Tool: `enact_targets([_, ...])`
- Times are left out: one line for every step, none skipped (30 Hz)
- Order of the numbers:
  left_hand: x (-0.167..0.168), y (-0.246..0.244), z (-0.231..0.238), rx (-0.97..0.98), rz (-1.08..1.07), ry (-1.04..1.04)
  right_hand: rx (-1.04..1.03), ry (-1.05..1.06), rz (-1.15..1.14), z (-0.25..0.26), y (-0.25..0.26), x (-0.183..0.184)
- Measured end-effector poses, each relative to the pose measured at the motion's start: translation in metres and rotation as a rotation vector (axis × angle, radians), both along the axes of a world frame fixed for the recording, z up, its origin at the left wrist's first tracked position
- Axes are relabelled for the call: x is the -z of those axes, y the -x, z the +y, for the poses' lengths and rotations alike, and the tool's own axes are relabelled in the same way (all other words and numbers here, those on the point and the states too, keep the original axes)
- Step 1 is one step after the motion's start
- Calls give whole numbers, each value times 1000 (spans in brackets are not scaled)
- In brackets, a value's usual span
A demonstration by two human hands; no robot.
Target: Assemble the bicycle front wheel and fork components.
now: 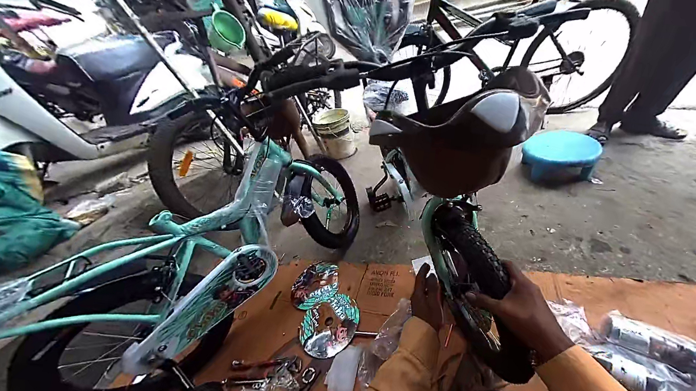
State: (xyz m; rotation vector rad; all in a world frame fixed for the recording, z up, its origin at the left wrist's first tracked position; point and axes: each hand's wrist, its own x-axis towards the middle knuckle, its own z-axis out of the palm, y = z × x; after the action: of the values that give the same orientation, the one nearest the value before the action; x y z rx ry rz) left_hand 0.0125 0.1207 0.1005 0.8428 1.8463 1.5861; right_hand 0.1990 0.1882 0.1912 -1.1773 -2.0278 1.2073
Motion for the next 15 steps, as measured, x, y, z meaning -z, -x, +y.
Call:
enact_targets([-2,6,5,13,-15,-19,-48,12,-1,-3,-1,0])
enact_targets([-1,11,10,17,-31,-56,-103,30,-3,-6,-3,-1])
enact_targets([0,14,15,5,-42,-110,-163,44,-2,-9,-4,-3])
enact_targets([4,15,18,-22,-3,-166,-219,48,6,-14,-4,-4])
enact_targets([5,14,19,-61,71,-218,-270,51,26,-20,-3,-5])
enact_targets([-18,2,17,-97,73,-190,-310,59,53,-27,-2,-7])
enact_targets([-56,-14,14,-105,24,-60,-341,69,80,-33,-1,-8])
enact_targets([-100,-34,12,-96,-64,88,-360,78,109,-37,-2,-9])
enact_targets([-124,-53,12,-102,-100,137,-372,89,127,-38,-3,-11])
enact_targets([-131,-64,11,-120,-94,139,-381,100,140,-39,-4,-13])
enact_targets([-129,-69,9,-129,-78,125,-390,110,146,-40,-5,-13])
enact_targets([-123,-70,8,-125,-67,101,-403,118,138,-40,-5,-14])
enact_targets([-117,-68,8,-117,-70,80,-418,126,120,-39,-6,-16])
enact_targets([-114,-65,8,-109,-92,78,-440,136,94,-37,-6,-18])
enact_targets([-113,-60,8,-101,-133,87,-459,137,74,-35,-4,-19])
